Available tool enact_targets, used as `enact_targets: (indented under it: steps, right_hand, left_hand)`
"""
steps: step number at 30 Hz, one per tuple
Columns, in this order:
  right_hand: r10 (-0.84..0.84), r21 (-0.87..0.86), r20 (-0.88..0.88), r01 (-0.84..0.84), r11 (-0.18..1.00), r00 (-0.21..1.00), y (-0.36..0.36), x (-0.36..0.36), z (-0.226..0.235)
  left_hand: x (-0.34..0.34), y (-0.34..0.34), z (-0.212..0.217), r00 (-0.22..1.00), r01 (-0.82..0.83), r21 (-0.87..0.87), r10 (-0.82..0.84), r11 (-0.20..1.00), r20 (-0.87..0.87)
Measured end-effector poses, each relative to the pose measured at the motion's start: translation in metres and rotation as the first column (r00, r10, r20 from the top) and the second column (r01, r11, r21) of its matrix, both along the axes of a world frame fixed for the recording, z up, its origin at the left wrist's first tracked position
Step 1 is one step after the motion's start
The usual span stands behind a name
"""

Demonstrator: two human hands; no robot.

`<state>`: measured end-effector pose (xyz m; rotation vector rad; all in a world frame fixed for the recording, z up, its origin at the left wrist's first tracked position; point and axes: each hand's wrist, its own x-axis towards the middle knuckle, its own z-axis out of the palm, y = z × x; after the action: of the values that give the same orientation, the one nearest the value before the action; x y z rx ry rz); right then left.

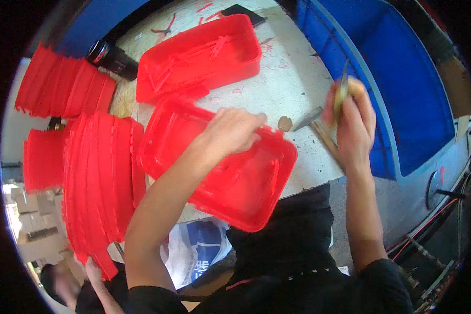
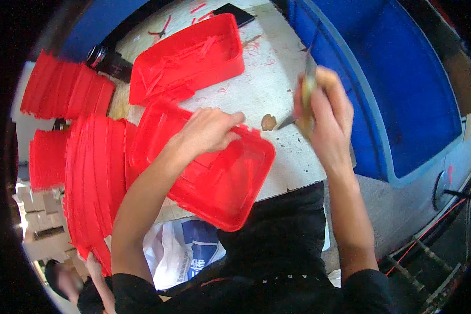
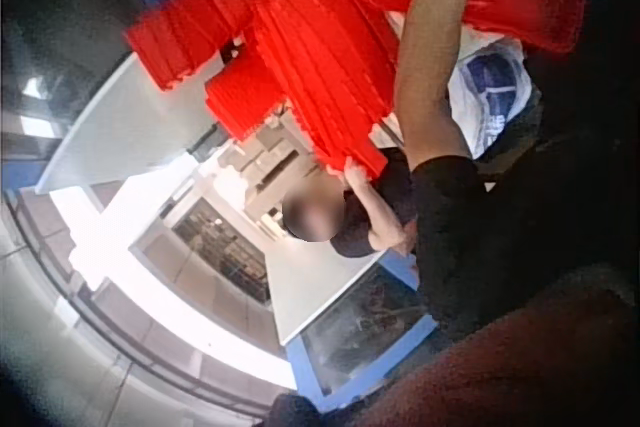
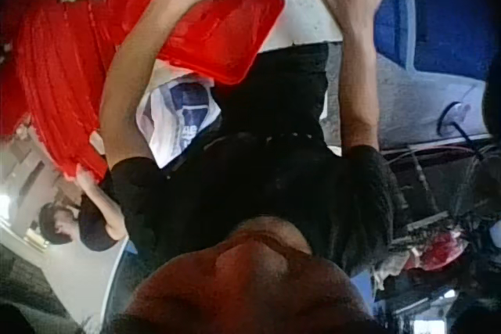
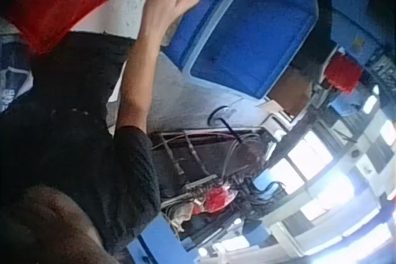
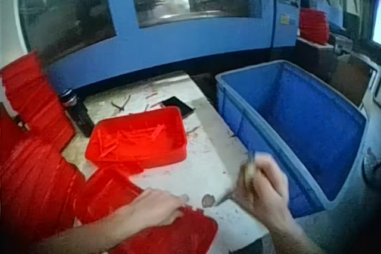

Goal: The person repeatedly trims excess plastic flash from the edges of red plastic containers using a utility knife and a hammer. They rotate the containers to access different edges, remove small plastic pieces by hand, and place finished containers aside.

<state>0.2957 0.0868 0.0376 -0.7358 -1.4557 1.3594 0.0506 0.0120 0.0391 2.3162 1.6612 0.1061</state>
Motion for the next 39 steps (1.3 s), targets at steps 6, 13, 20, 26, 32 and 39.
enact_targets:
  steps: [6, 13, 20, 26, 32, 39]
  right_hand:
    - [0.215, -0.551, 0.203, -0.07, 0.832, 0.955, -0.092, 0.062, -0.046]
    - [0.245, -0.279, 0.299, -0.161, 0.947, 0.922, -0.099, 0.061, -0.068]
    - [0.361, -0.544, 0.126, -0.24, 0.804, 0.924, -0.089, 0.053, -0.061]
    - [0.337, -0.471, 0.285, -0.175, 0.865, 0.897, -0.068, 0.026, -0.056]
    - [0.307, -0.478, 0.254, -0.157, 0.864, 0.917, -0.075, 0.023, -0.062]
    - [0.345, -0.466, 0.328, -0.167, 0.869, 0.879, -0.098, 0.047, -0.054]
  left_hand:
    - [0.01, -0.019, 0.012, 0.913, -0.192, -0.236, 0.262, 0.952, 0.314]
    - [0.052, -0.026, -0.021, 0.953, -0.303, 0.133, 0.299, 0.944, 0.052]
    - [0.042, -0.025, -0.021, 0.864, -0.486, 0.051, 0.471, 0.872, 0.179]
    - [0.053, -0.026, -0.039, 0.789, -0.596, 0.155, 0.539, 0.788, 0.295]
    - [0.057, -0.025, -0.038, 0.755, -0.642, 0.138, 0.591, 0.754, 0.283]
    - [0.057, -0.024, -0.038, 0.739, -0.664, 0.139, 0.617, 0.735, 0.269]
